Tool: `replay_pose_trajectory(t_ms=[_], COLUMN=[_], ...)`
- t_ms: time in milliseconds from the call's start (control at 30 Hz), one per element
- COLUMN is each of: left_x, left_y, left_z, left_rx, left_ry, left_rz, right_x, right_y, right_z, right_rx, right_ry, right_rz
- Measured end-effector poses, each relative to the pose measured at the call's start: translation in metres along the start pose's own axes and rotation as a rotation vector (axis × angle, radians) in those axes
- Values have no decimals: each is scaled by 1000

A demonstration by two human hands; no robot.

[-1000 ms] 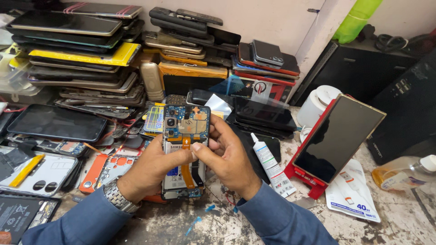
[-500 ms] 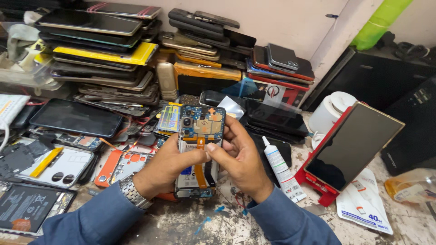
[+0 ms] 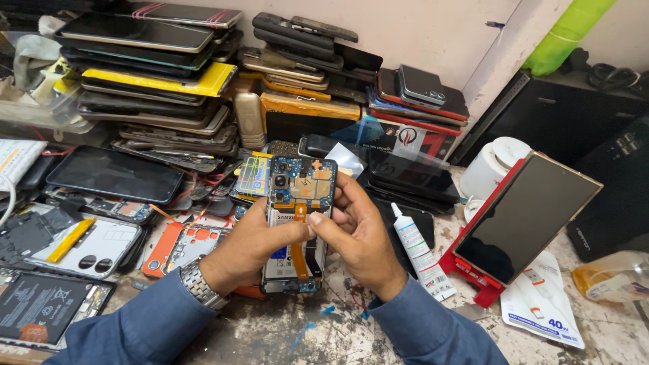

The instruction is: The person holds a disassembled smartphone with its motherboard and battery exposed and presses components into the frame. They then attach the back cover, press the edges closed, and place the reassembled phone on the bench next to a testing device displaying a screen.

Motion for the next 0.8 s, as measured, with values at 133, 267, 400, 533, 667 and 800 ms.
replay_pose_trajectory(t_ms=[133, 267, 400, 533, 667, 800], left_x=[-1, -1, -1, -1, 0, 1], left_y=[1, -1, 4, 5, 6, 7], left_z=[-1, 0, -5, -5, -5, -4], left_rx=[12, -12, 10, -3, -15, -38], left_ry=[-16, 9, -40, -22, -25, -25], left_rz=[-9, -1, -22, -19, -34, -42], right_x=[0, 1, 0, 0, 1, 1], right_y=[1, 3, 1, 4, 5, 3], right_z=[2, 4, 2, 4, 5, 3], right_rx=[12, 30, 29, 42, 48, 29], right_ry=[8, 23, -2, 9, 15, 0], right_rz=[-8, -26, 6, 2, -4, -3])
Point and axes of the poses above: each hand's wrist, its own x-axis away from the middle knuckle, its own z-axis out of the back of the hand, y = z × x, the point moved 10 cm from there along -x, towards the middle knuckle, and after that the axes turned 6 degrees about -x, right-handed, at the moved point
